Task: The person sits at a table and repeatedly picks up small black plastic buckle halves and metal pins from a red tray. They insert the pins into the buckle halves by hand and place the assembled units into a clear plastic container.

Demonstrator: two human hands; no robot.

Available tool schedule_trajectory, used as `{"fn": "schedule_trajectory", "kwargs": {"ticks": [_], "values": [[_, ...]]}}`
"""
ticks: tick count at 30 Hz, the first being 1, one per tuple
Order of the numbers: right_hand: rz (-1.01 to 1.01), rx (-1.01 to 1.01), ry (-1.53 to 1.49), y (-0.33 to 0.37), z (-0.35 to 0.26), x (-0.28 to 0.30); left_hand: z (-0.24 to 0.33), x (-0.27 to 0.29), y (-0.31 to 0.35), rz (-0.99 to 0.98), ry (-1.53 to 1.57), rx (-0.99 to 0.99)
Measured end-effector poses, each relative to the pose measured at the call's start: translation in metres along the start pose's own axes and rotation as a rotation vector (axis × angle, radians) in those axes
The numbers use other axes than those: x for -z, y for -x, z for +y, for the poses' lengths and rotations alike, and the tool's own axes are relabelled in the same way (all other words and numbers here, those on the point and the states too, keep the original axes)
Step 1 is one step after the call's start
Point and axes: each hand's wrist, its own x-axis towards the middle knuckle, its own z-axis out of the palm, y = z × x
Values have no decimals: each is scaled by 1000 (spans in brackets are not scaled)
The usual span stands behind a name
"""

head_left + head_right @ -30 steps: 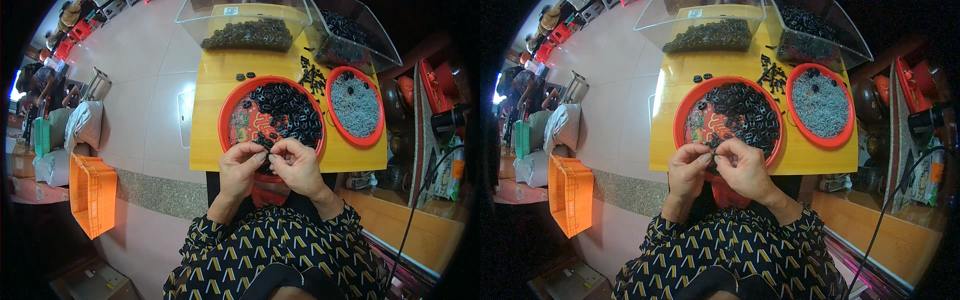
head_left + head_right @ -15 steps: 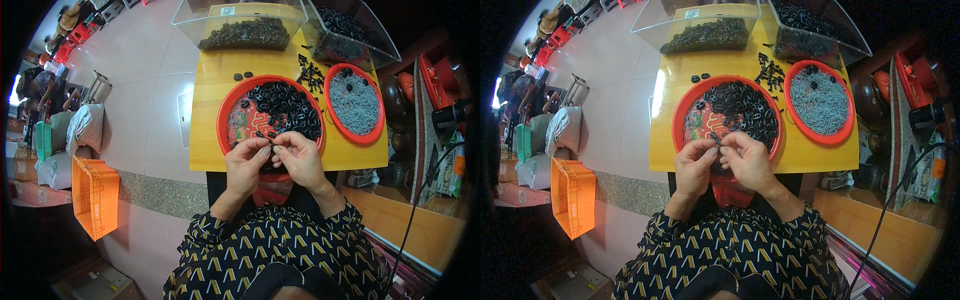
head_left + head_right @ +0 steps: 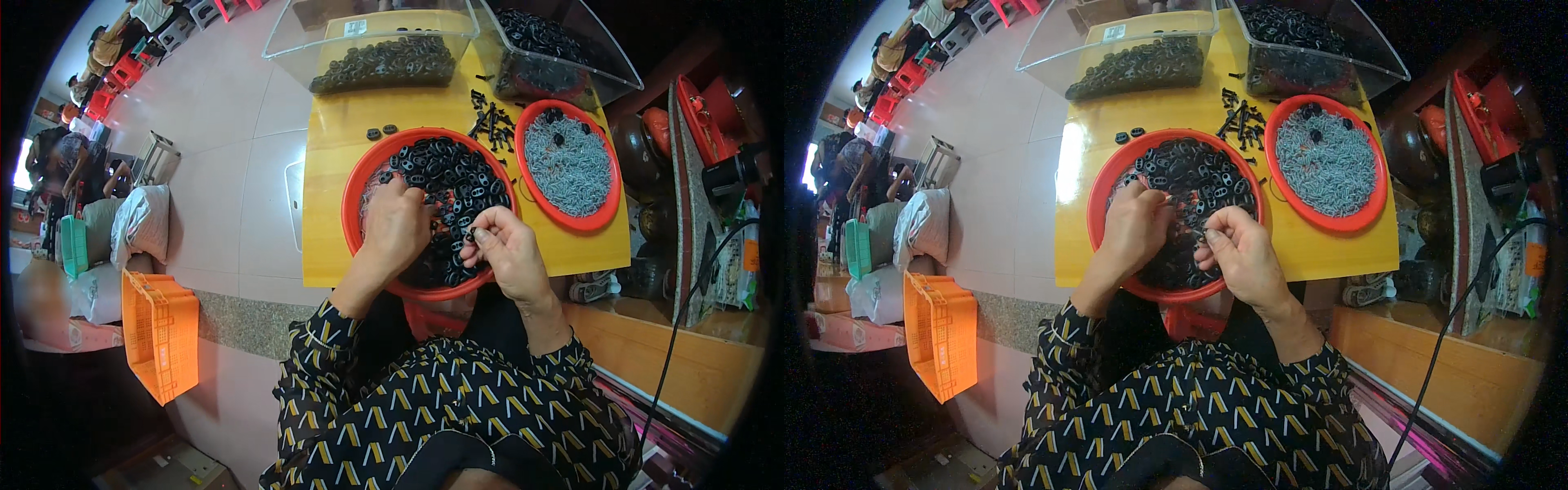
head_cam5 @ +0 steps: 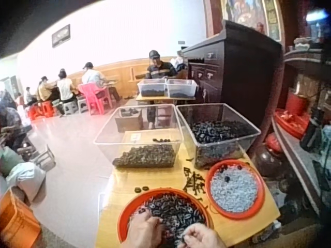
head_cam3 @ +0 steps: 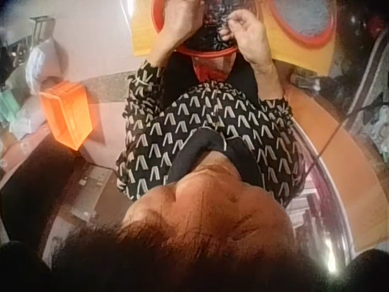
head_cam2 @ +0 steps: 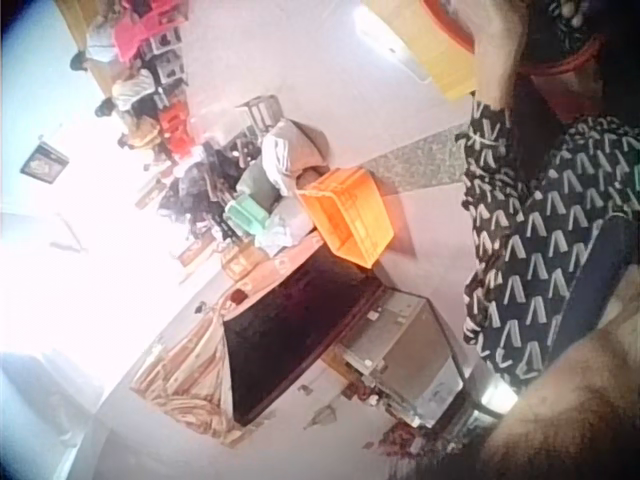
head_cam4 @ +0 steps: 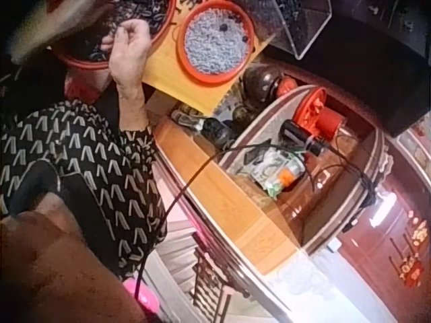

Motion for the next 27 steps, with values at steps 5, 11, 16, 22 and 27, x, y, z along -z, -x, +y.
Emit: {"fn": "schedule_trajectory", "kwargs": {"ticks": [5, 11, 16, 22, 27], "values": [[-3, -1, 9, 0, 1, 2, 3, -12, -12, -75, -66, 7], [-15, -15, -7, -2, 2, 2, -4, -14, -4, -53, -8, -22], [-20, -50, -120, -2, 3, 1, 3, 2, 11, -58, 554, 172], [-63, -103, -257, -5, 3, -5, 3, 27, 40, -201, 1301, 467], [-85, -119, -253, -7, 2, -13, -4, 30, 53, -162, 1437, 451]]}}
